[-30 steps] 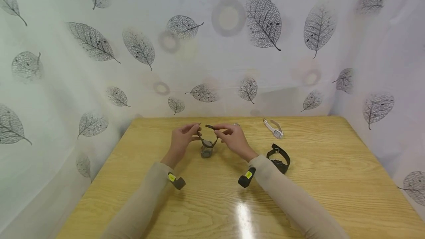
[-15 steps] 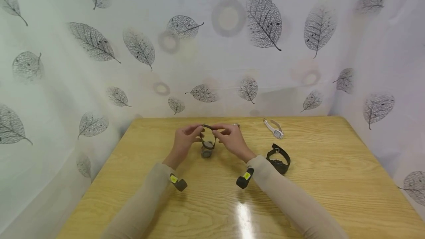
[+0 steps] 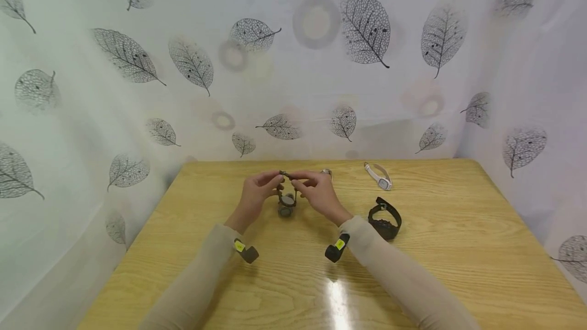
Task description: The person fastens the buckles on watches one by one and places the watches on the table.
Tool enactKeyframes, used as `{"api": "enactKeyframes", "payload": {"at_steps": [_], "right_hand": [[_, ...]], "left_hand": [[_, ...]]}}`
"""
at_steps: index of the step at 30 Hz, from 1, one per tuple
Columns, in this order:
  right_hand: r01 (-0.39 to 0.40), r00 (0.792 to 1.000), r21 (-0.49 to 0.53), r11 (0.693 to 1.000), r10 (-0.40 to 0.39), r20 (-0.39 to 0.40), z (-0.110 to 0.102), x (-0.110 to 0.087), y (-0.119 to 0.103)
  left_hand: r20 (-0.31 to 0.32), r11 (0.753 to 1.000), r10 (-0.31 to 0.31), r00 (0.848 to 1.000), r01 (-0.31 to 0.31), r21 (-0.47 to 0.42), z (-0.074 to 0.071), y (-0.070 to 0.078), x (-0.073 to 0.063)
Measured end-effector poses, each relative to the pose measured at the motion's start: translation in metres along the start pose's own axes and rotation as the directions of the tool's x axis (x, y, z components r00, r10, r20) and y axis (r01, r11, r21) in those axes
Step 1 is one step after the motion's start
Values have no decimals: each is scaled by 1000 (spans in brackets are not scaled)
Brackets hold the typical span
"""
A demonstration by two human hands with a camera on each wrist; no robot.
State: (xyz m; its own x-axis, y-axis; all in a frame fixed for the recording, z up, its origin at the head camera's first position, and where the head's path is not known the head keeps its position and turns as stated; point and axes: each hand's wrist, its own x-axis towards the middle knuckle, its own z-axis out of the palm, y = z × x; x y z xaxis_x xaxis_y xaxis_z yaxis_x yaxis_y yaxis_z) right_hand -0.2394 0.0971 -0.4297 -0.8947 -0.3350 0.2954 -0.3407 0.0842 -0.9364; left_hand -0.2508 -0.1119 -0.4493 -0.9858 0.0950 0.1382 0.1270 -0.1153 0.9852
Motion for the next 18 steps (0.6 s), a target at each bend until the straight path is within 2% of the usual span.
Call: {"api": "enactKeyframes", "payload": {"at_steps": [4, 11, 18], "right_hand": [[-4, 1000, -19, 1000, 4, -23, 0, 4, 14], [14, 998, -38, 999, -16, -67, 4, 6, 18], [10, 994, -69, 998, -18, -109, 6, 5, 21]], "left_hand": [[10, 1000, -22, 1000, 21, 14, 1, 0, 1], [50, 996, -52, 997, 48, 73, 2, 0, 0], [58, 998, -53, 997, 50, 49, 1, -2, 0]]}}
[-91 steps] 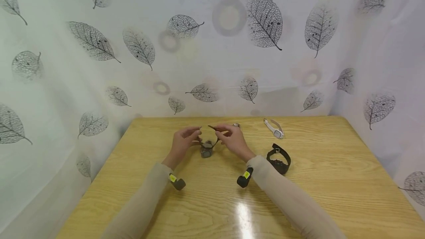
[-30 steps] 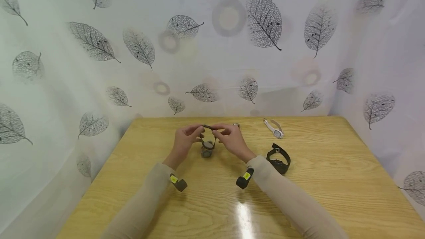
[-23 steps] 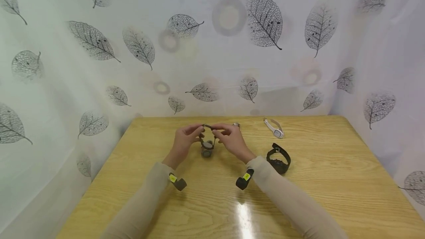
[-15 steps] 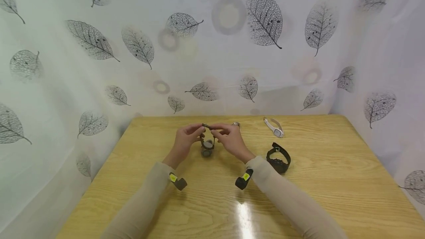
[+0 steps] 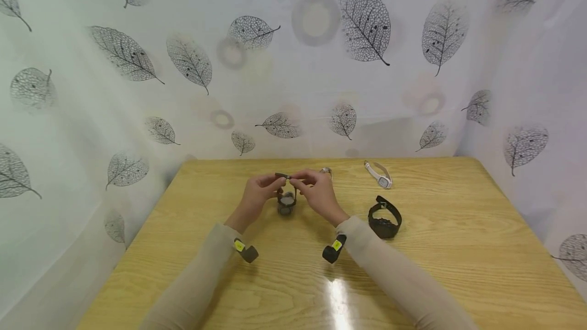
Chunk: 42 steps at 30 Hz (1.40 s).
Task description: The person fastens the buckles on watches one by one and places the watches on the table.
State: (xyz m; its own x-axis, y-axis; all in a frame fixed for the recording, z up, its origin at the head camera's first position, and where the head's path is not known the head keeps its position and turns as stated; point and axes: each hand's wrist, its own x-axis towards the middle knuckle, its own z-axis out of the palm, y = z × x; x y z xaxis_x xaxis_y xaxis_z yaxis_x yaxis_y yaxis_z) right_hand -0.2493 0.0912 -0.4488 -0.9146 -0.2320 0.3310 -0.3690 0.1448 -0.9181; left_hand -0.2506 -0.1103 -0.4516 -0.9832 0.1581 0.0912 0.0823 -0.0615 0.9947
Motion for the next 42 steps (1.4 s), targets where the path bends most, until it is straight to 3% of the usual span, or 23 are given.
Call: {"api": "enactKeyframes", "payload": {"at_steps": [11, 18, 23, 30, 36, 42], "right_hand": [[-19, 1000, 8, 1000, 19, 8, 1, -1, 1], [-3, 996, 14, 1000, 2, 85, 2, -2, 5], [-37, 994, 17, 999, 35, 107, -1, -9, -11], [-24, 994, 25, 999, 21, 109, -3, -17, -27], [-36, 995, 29, 999, 33, 97, -2, -16, -27], [-33, 995, 5, 999, 32, 93, 2, -9, -2]], "left_hand": [[-21, 999, -37, 999, 36, -32, 3, 1, -2], [-66, 998, -25, 997, 22, -50, 5, 6, -1], [-95, 999, -11, 995, 7, -35, 1, 6, -2], [-81, 999, -14, 997, 11, -46, -2, 1, -4], [-80, 999, 3, 997, -7, -51, -2, -2, -4], [-69, 999, 15, 997, -17, -28, -1, -1, -6]]}}
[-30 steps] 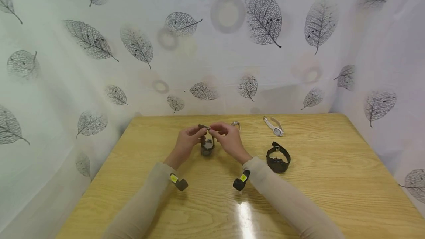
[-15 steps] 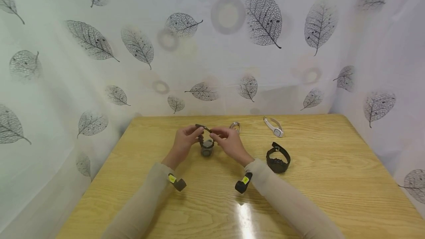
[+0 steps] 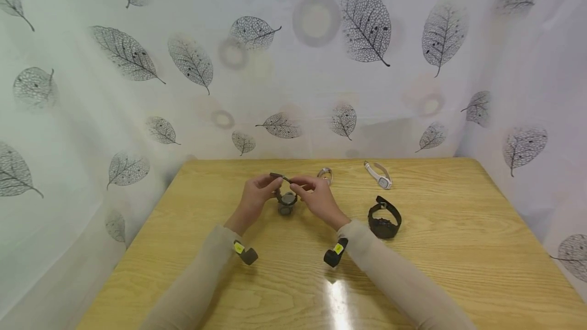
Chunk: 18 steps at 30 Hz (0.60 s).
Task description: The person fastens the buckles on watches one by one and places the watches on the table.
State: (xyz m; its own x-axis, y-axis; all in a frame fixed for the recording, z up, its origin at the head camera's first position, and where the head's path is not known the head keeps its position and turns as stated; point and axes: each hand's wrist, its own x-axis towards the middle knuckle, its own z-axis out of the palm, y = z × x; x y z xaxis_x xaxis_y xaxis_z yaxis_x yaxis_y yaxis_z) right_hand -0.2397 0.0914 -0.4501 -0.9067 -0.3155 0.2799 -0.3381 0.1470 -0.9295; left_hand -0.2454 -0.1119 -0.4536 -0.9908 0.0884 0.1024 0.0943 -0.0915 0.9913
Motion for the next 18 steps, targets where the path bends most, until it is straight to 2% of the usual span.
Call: {"api": "enactKeyframes", "payload": {"at_steps": [4, 10, 18], "right_hand": [[16, 1000, -10, 1000, -16, -10, 2, 3, 12], [35, 999, -16, 999, -35, -14, 4, 4, 15], [35, 999, -19, 999, -35, 3, 4, 3, 18]], "left_hand": [[7, 1000, -4, 1000, 4, 3, 0, -1, 0], [48, 1000, -19, 999, 18, 16, 1, -4, -1], [19, 1000, 0, 1000, 0, 21, 2, -6, -1]]}}
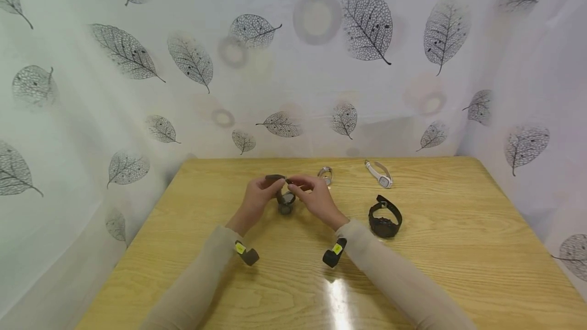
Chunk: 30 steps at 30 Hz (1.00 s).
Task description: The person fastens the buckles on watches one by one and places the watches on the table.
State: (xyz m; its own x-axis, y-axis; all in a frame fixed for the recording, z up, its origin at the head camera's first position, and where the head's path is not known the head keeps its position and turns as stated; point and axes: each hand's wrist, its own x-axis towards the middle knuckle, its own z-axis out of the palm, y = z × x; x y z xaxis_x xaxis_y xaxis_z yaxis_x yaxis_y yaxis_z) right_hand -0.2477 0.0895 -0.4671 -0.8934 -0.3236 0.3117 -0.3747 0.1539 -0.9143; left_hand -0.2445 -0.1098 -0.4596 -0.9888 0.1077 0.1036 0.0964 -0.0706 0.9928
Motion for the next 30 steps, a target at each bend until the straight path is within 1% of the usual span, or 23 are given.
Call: {"api": "enactKeyframes", "payload": {"at_steps": [5, 9, 15, 22, 27, 30], "right_hand": [[-20, 1000, -1, 1000, 20, 7, -1, -4, 0], [-22, 1000, -12, 1000, 22, -4, 0, -4, 0], [-26, 1000, -8, 1000, 26, -5, 2, -6, -1], [-43, 999, 6, 999, 43, -13, 4, -6, -2], [-67, 998, 6, 998, 67, -6, 5, -5, -5], [-76, 997, 5, 997, 76, 3, 5, -4, -6]], "left_hand": [[-30, 1000, -10, 999, 10, 1, -1, 2, -1], [-34, 1000, -22, 999, 22, 0, -2, 3, -3], [-15, 1000, -20, 1000, 20, 10, -3, 0, -2], [4, 998, -37, 999, 37, 47, -2, 2, -4], [7, 998, -37, 999, 36, 43, -2, 0, -4], [22, 999, -36, 999, 35, 36, -3, -1, -5]]}}
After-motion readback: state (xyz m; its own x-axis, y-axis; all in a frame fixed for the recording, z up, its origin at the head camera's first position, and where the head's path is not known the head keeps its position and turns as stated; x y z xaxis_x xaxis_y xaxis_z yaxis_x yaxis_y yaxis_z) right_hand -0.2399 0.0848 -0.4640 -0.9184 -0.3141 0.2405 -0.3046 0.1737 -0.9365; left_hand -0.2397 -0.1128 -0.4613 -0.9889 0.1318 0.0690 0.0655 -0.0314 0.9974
